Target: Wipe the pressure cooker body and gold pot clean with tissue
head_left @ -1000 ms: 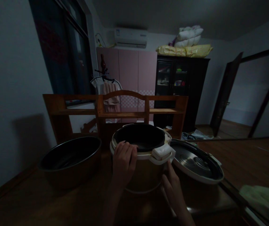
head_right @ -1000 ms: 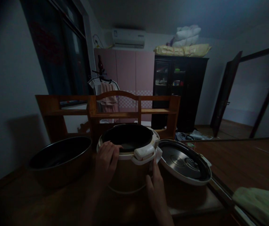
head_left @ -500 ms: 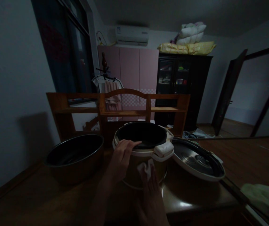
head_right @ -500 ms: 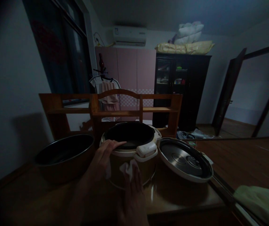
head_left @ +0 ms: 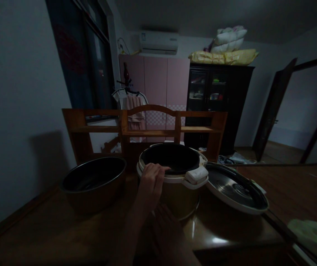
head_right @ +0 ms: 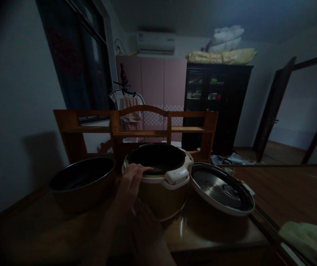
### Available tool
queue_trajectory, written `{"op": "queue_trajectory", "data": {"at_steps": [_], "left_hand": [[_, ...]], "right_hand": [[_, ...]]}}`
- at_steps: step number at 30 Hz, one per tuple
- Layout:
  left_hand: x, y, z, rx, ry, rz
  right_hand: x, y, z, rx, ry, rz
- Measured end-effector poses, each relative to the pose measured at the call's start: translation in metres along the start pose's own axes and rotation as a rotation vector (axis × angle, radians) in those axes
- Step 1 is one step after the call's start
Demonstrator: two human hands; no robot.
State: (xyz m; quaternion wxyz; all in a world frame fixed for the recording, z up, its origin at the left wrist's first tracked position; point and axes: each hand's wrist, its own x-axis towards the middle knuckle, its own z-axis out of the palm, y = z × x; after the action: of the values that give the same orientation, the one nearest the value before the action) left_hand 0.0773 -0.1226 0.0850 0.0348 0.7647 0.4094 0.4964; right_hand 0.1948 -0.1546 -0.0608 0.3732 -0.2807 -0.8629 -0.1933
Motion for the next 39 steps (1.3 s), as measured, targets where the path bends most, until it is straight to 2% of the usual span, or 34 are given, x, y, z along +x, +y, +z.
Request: {"op": "queue_trajectory", "data": {"at_steps": [2,7,12,15,19,23,27,31,35,39], "left_hand": [[0.0,0.0,0.002,-0.003,0.017,0.001],[-0.001,-0.004,0.01,0.004,0.087,0.007],[-0.002,-0.007,0.017,0.032,0.153,0.042],[-0.002,-0.009,0.017,0.045,0.145,0.042],[-0.002,-0.009,0.015,0.057,0.118,0.036],[-0.002,-0.007,0.011,0.059,0.088,0.045],[-0.002,-0.004,0.007,0.073,0.069,0.046],[-0.001,-0.004,0.007,0.077,0.066,0.044],[-0.002,-0.005,0.011,0.059,0.1,0.036],[-0.003,-0.006,0.015,0.071,0.124,0.036]], "right_hand": [[-0.01,0.001,-0.001,-0.011,-0.061,-0.03],[-0.037,0.013,-0.001,-0.04,-0.088,-0.091],[-0.048,0.033,-0.013,-0.102,-0.137,0.039],[-0.038,0.041,-0.027,-0.135,-0.121,0.106],[-0.011,0.039,-0.038,-0.13,-0.101,0.104],[0.009,0.03,-0.034,-0.057,-0.062,0.083],[0.012,0.023,-0.024,-0.038,-0.051,0.037],[-0.001,0.02,-0.015,-0.073,-0.052,-0.01],[-0.031,0.018,-0.005,-0.138,-0.044,-0.02],[-0.063,0.022,-0.004,-0.212,-0.022,0.16]]}}
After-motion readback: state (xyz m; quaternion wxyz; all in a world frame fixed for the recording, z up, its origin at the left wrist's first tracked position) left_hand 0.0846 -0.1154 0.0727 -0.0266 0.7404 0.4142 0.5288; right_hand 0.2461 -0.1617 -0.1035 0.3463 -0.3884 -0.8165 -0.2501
